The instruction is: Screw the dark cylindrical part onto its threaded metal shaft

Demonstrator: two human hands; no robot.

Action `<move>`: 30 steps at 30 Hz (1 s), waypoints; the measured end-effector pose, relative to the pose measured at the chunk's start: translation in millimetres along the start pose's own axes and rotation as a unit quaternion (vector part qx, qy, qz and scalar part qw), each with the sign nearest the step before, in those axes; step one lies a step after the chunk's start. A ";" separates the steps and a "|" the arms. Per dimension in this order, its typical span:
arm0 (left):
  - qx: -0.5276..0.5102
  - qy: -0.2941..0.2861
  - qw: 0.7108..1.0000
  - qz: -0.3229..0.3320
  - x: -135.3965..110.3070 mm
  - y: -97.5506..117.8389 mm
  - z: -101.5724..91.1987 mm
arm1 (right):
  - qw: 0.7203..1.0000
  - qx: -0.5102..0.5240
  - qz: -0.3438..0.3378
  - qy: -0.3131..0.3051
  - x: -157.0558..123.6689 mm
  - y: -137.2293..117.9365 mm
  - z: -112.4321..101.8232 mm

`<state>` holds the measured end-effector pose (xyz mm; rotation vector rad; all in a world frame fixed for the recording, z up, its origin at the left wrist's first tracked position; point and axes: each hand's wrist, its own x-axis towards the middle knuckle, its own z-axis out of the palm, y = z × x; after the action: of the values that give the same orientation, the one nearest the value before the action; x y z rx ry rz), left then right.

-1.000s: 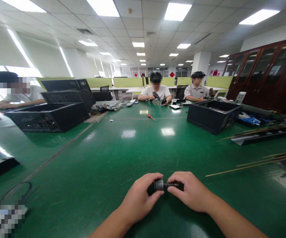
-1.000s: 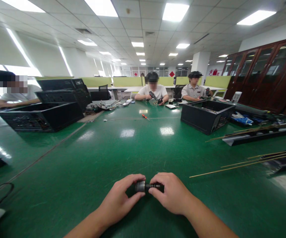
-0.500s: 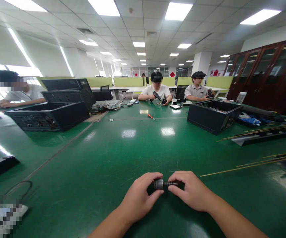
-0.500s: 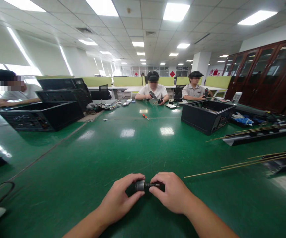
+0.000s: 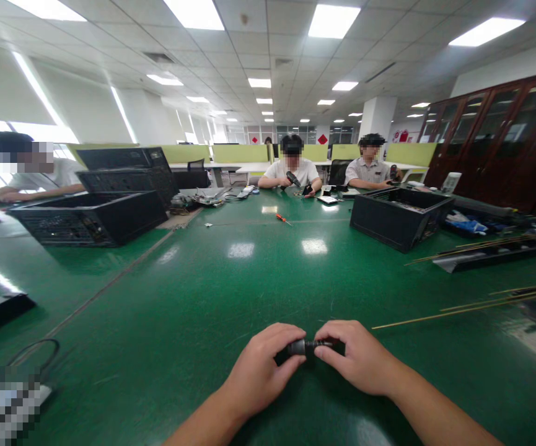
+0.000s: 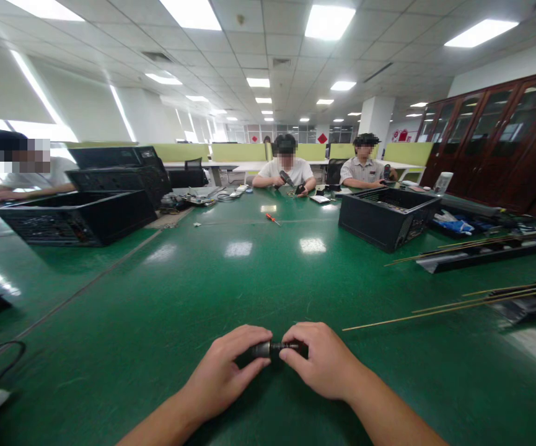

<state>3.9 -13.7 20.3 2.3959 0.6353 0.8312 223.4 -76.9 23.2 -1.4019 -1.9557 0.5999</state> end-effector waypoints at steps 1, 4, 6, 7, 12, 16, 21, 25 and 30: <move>-0.001 0.002 1.000 0.001 -0.2 -0.3 0.1 | 1.000 0.000 0.000 0.000 0.1 0.2 0.0; -0.001 0.004 1.000 0.002 -0.7 -0.4 -0.1 | 1.000 -0.002 0.000 0.001 0.3 0.7 -0.5; 0.000 0.006 1.000 0.001 -0.6 -0.2 -0.6 | 1.000 -0.006 0.000 0.003 0.2 0.5 -1.3; 0.000 0.008 1.000 0.001 -0.4 -0.2 -0.9 | 1.000 -0.007 -0.001 0.004 0.1 0.2 -1.7; 0.001 0.016 1.000 0.003 0.5 -0.5 -1.4 | 1.000 -0.009 0.000 0.006 0.1 -0.2 -2.9; 0.003 0.019 1.000 0.008 -0.3 -0.6 -0.9 | 1.000 -0.012 0.001 0.007 0.0 0.9 -2.6; 0.009 0.020 1.000 0.007 -0.8 -1.2 -0.8 | 1.000 -0.013 0.000 0.008 -0.4 0.2 -3.7; 0.012 0.018 1.000 -0.001 -0.4 -1.1 -1.1 | 1.000 -0.014 -0.001 0.007 -0.2 -0.7 -4.2; 0.013 0.018 1.000 0.003 -1.0 -0.9 -2.1 | 1.000 -0.016 0.001 0.009 0.0 0.8 -3.6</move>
<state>1.6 -13.0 20.8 2.4131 0.6567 0.8751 226.5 -76.7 25.2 -1.4236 -1.9585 0.5572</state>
